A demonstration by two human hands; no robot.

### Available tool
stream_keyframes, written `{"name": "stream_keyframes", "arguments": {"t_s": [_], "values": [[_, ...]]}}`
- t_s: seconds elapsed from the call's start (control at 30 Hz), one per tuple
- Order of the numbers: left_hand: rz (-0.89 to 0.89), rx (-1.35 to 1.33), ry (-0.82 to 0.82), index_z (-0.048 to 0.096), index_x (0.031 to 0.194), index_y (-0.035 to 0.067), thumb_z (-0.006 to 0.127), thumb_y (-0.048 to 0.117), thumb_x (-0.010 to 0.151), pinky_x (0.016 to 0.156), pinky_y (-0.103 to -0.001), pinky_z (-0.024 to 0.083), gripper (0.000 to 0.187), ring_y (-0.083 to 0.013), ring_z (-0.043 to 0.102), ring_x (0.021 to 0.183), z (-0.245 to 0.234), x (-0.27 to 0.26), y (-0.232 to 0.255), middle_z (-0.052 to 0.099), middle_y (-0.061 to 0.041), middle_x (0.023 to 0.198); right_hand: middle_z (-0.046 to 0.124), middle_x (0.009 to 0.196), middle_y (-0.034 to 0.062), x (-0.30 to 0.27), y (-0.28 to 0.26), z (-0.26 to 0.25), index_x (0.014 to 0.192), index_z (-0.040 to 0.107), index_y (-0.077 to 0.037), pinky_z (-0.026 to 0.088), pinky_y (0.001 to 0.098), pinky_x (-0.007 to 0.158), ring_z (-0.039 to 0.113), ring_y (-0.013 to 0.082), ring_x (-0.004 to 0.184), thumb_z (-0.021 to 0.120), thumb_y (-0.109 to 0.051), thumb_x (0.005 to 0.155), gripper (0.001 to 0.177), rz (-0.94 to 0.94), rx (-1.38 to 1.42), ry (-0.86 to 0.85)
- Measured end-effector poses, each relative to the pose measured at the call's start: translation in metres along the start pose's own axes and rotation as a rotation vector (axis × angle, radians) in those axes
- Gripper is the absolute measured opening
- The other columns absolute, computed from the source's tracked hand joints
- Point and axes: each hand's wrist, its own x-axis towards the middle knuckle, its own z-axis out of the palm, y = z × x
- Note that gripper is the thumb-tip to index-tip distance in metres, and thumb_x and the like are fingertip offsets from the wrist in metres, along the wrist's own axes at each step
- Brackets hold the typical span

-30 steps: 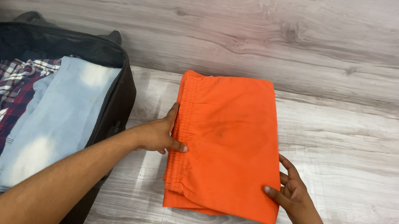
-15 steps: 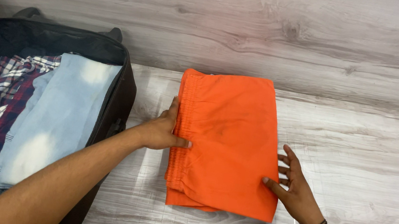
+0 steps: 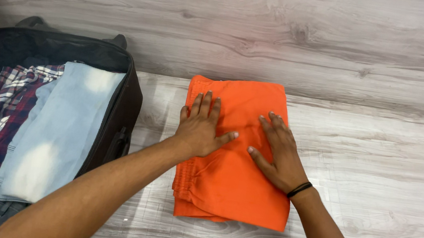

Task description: The person unzips a suitcase and removes folded clothes one by one, placing them on the floor. Items include a striped shirt, dark jeans, light jeans, and orange shorts. The person smooths each item after placement.

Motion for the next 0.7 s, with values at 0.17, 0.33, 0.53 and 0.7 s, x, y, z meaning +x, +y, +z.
{"name": "stream_keyframes", "arguments": {"t_s": [0.17,0.33,0.53,0.7], "values": [[-0.071,-0.022,-0.014,0.011,0.162,0.015,0.041,0.082,0.086,0.119,-0.068,0.003,0.106,-0.0362,-0.009,0.156,0.007,0.024,0.018,-0.003,-0.014,0.170,0.016,0.168,0.0177,0.000,0.013,0.016,0.160,0.027,-0.019,0.009,0.0510,0.124,0.009,0.0341,0.156,0.053,-0.054,0.095,0.078,0.073,-0.025,-0.159],[-0.116,-0.128,-0.003,0.012,0.163,0.019,0.046,0.084,0.082,0.115,-0.075,0.007,0.109,-0.0346,-0.009,0.156,0.019,0.024,0.017,-0.003,-0.012,0.171,0.011,0.170,0.0152,-0.003,0.021,0.024,0.161,0.024,-0.021,0.005,0.0519,0.123,0.005,0.0332,0.157,0.053,-0.054,0.095,0.078,0.102,-0.022,-0.179],[-0.098,-0.214,0.085,0.015,0.162,0.019,0.056,0.082,0.078,0.113,-0.077,0.013,0.113,-0.0356,-0.005,0.157,0.031,0.021,0.011,0.001,-0.013,0.171,0.008,0.171,0.0134,-0.005,0.022,0.031,0.161,0.023,-0.021,0.004,0.0515,0.123,0.002,0.0328,0.158,0.054,-0.050,0.095,0.079,0.100,0.043,-0.159],[-0.085,-0.243,0.114,0.017,0.162,0.018,0.057,0.080,0.079,0.113,-0.076,0.014,0.112,-0.0359,-0.004,0.157,0.037,0.023,0.009,0.002,-0.014,0.171,0.007,0.172,0.0119,-0.007,0.023,0.034,0.161,0.024,-0.021,0.005,0.0510,0.124,0.000,0.0318,0.158,0.056,-0.047,0.095,0.078,0.093,0.100,-0.133]]}}
